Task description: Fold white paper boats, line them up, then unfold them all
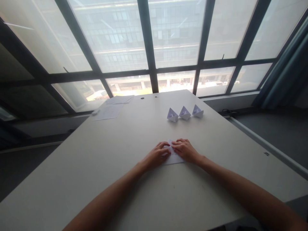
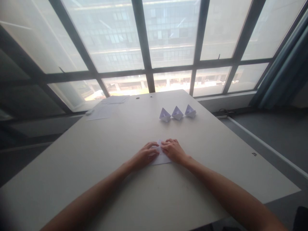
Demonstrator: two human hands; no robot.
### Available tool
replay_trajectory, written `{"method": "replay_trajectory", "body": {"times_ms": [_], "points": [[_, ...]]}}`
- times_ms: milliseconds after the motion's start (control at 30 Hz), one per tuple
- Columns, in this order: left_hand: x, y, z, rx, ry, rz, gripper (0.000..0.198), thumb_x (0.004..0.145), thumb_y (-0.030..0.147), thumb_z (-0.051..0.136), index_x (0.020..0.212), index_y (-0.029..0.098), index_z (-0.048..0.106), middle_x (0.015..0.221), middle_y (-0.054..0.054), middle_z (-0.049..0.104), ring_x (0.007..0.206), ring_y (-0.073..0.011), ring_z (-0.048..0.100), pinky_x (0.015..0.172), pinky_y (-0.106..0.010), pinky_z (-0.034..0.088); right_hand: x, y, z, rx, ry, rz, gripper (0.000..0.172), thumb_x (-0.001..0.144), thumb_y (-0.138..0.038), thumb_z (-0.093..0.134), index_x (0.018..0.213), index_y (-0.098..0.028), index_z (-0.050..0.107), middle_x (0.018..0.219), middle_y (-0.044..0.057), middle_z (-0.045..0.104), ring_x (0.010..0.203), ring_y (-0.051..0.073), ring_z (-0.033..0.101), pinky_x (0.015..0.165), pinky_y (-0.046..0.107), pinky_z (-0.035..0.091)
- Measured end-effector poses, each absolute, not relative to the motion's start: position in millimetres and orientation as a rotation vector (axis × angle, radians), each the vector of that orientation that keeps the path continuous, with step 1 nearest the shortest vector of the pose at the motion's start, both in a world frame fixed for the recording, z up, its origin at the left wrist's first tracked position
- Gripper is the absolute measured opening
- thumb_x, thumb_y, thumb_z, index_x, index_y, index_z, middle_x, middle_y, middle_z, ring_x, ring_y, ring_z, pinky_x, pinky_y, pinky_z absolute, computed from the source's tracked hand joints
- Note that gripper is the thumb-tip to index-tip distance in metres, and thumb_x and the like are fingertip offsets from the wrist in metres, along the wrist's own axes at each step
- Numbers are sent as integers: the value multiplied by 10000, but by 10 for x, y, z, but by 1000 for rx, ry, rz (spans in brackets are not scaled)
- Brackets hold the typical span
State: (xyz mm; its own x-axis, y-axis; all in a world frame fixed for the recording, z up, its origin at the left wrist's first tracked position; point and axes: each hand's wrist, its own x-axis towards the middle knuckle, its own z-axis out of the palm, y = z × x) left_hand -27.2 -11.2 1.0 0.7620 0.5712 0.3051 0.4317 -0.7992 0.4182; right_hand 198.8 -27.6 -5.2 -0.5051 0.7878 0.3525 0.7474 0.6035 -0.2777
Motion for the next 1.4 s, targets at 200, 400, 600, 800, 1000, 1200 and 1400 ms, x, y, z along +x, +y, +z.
{"method": "replay_trajectory", "body": {"times_ms": [200,400,600,800,1000,1200,1400], "points": [[-300,-116,16,2655,738,492,193,947,278,491,1056,213,636,1427,-64,501,1397,-198,348,1161,-382,302,1963,-250,-74,-1144,-2391,145,221,967,-254,507,1058,-284,706,1187,21,687,1133,210,570,982,357,369],[-318,-133,115,2700,766,455,389,966,322,452,1345,263,516,1446,-38,484,1360,-199,412,1144,-370,336,1958,-242,-103,-1118,-2360,159,243,966,-264,511,1127,-299,691,1194,22,682,1131,194,582,1001,348,381],[-312,-180,84,2826,698,349,460,971,327,433,1420,225,424,1500,-80,403,1411,-237,321,1176,-437,257,1957,-240,-127,-1243,-2263,125,183,911,-302,605,1041,-277,732,1147,61,676,1103,224,570,969,383,407],[-318,-258,70,2879,710,257,667,947,472,466,1500,159,263,1556,-147,270,1451,-282,198,1179,-445,227,1978,-247,-128,-1218,-2262,166,182,913,-313,596,1009,-270,744,1057,71,661,1045,211,563,939,370,429],[-326,-276,98,2869,677,220,825,884,596,515,1512,148,223,1566,-169,224,1460,-303,147,1179,-455,210,2036,-392,-23,-1204,-2410,208,310,909,-318,586,1211,-282,646,1271,87,590,1185,255,496,981,432,393],[-322,-270,62,2869,710,221,785,903,578,495,1508,146,240,1563,-177,226,1457,-306,157,1175,-457,221,2140,-388,25,-1170,-2504,326,342,928,-342,546,1256,-284,621,1392,97,526,1284,268,457,1049,459,346],[-319,-248,42,2871,738,218,776,905,577,488,1506,148,249,1557,-173,242,1449,-305,191,1171,-454,239,2274,-366,94,-1022,-2633,574,444,955,-293,490,1397,-333,472,1494,58,419,1425,246,282,1145,525,197]]}}
